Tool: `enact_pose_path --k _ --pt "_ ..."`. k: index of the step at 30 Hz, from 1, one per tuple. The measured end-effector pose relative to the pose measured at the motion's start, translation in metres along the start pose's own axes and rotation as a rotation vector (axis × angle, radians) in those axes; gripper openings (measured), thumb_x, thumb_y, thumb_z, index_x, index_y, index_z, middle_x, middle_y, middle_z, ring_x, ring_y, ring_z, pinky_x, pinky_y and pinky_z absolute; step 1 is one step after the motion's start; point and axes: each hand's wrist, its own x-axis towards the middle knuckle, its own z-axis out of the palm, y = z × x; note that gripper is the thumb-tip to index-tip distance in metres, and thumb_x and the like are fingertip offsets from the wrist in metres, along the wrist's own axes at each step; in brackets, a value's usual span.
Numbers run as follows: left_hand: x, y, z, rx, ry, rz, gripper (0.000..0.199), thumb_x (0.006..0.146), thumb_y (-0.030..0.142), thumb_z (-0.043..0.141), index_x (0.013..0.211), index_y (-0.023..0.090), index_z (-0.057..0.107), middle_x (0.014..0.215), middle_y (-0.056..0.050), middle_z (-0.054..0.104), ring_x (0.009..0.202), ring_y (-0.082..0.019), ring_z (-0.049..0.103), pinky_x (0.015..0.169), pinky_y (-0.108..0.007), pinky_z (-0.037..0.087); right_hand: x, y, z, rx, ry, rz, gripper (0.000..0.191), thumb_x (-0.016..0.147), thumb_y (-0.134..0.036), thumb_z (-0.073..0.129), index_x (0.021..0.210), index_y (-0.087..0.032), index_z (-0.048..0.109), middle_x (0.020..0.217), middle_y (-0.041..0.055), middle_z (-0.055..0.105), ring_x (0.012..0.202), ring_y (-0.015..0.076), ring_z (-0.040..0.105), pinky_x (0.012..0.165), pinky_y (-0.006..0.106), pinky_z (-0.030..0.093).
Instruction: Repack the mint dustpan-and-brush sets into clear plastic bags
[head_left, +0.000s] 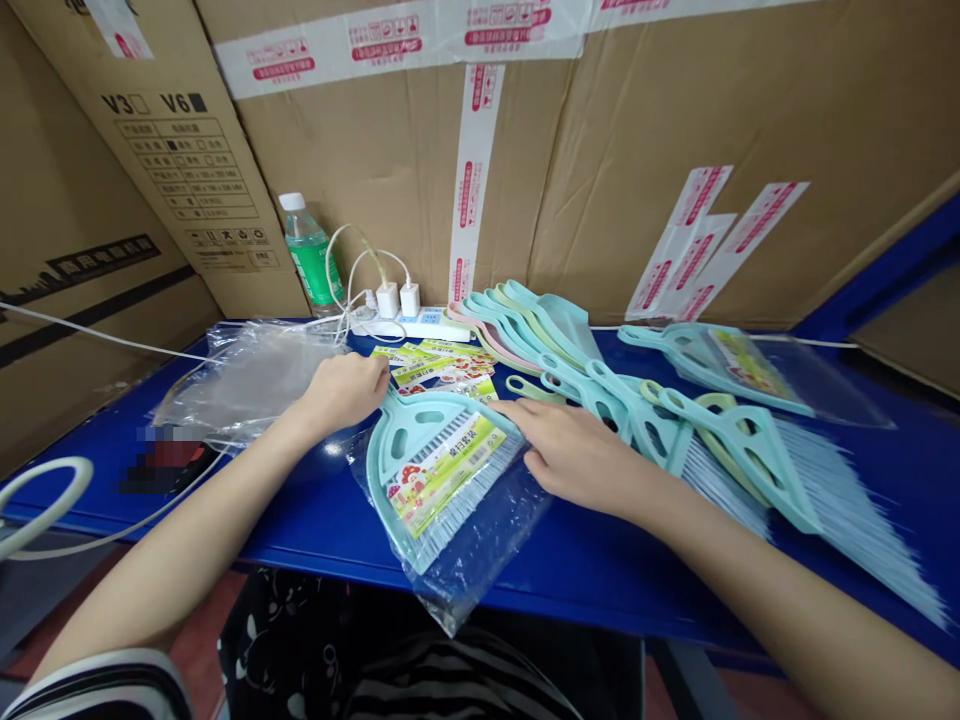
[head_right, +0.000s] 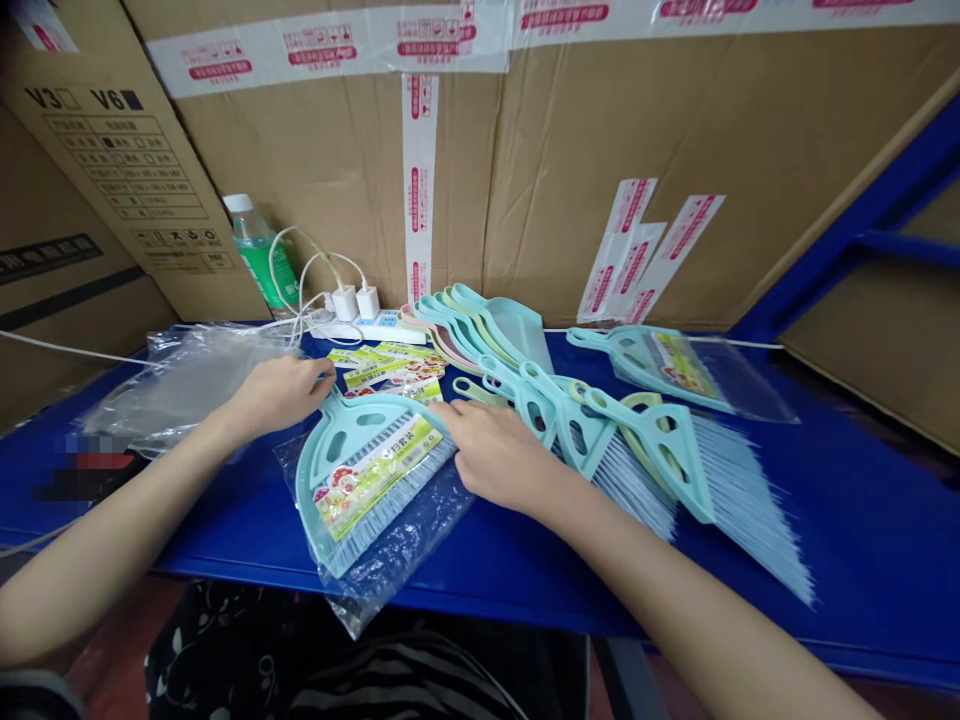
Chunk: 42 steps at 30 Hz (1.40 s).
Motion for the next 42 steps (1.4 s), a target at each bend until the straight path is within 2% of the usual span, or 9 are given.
enact_pose_path --k 4,9,13,20,27,30,34,42 --pt "0.0 0.0 0.0 -0.001 -0.015 0.006 0.04 0.093 0.025 0.031 0.105 0.016 0.068 0.092 -0.015 0.074 0.087 -0.03 0.07 0.068 -0.034 0.051 0.003 0.002 0.002 -0.035 0.013 0.004 0.056 0.07 0.003 0.04 0.117 -0.015 0.062 0.105 0.0109 0.067 0.098 0.0244 0.062 0.08 0.036 0.052" --pt "0.0 0.001 0.001 0.006 0.016 0.032 0.04 0.093 0.025 0.031 0.107 0.017 0.067 0.089 -0.013 0.074 0.083 -0.028 0.071 0.064 -0.032 0.05 0.007 0.013 0.013 -0.057 0.053 -0.085 0.07 0.063 0.007 0.042 0.13 -0.011 0.055 0.135 0.0126 0.058 0.125 0.0262 0.051 0.099 0.043 0.047" --pt "0.0 0.002 0.003 0.007 0.022 0.054 0.041 0.093 0.025 0.029 0.108 0.017 0.067 0.088 -0.013 0.075 0.081 -0.027 0.071 0.063 -0.032 0.049 0.009 0.021 0.021 -0.08 0.003 -0.099 0.071 0.068 0.005 0.041 0.135 -0.013 0.053 0.14 0.011 0.056 0.136 0.0267 0.042 0.103 0.048 0.044" --pt "0.001 -0.003 0.003 -0.022 0.041 0.083 0.042 0.088 0.02 0.032 0.11 0.021 0.068 0.082 -0.01 0.074 0.079 -0.025 0.07 0.064 -0.031 0.049 0.013 0.021 0.022 -0.098 0.023 -0.093 0.057 0.081 -0.003 0.04 0.131 -0.022 0.059 0.132 0.0064 0.063 0.131 0.0276 0.049 0.097 0.049 0.048" --pt "0.004 -0.008 0.002 -0.089 0.021 0.158 0.043 0.086 0.017 0.034 0.112 0.018 0.067 0.08 -0.01 0.074 0.076 -0.023 0.07 0.069 -0.031 0.05 0.018 0.018 0.018 -0.151 -0.012 -0.09 0.049 0.085 -0.007 0.042 0.13 -0.016 0.06 0.132 0.0078 0.063 0.132 0.0294 0.047 0.097 0.045 0.049" --pt "0.005 -0.011 0.002 -0.136 0.011 0.185 0.046 0.085 0.015 0.033 0.117 0.017 0.066 0.069 -0.007 0.071 0.069 -0.022 0.069 0.069 -0.031 0.05 0.019 0.017 0.017 -0.171 -0.017 -0.083 0.047 0.086 -0.006 0.041 0.129 -0.014 0.061 0.132 0.0098 0.062 0.132 0.0299 0.047 0.096 0.045 0.049" --pt "0.006 -0.014 0.003 -0.194 0.006 0.213 0.048 0.083 0.012 0.032 0.12 0.017 0.064 0.05 -0.001 0.063 0.056 -0.019 0.065 0.065 -0.028 0.049 0.019 0.018 0.019 -0.195 0.028 -0.099 0.044 0.087 -0.007 0.041 0.125 -0.015 0.063 0.128 0.0089 0.065 0.128 0.0281 0.051 0.093 0.042 0.05" --pt "0.006 -0.019 0.003 -0.225 -0.019 0.221 0.044 0.084 0.013 0.033 0.112 0.018 0.067 0.049 0.001 0.062 0.057 -0.017 0.065 0.063 -0.026 0.046 0.022 0.017 0.018 -0.271 0.057 -0.089 0.046 0.084 -0.001 0.041 0.118 -0.018 0.067 0.12 0.0079 0.07 0.119 0.0258 0.058 0.086 0.04 0.053"
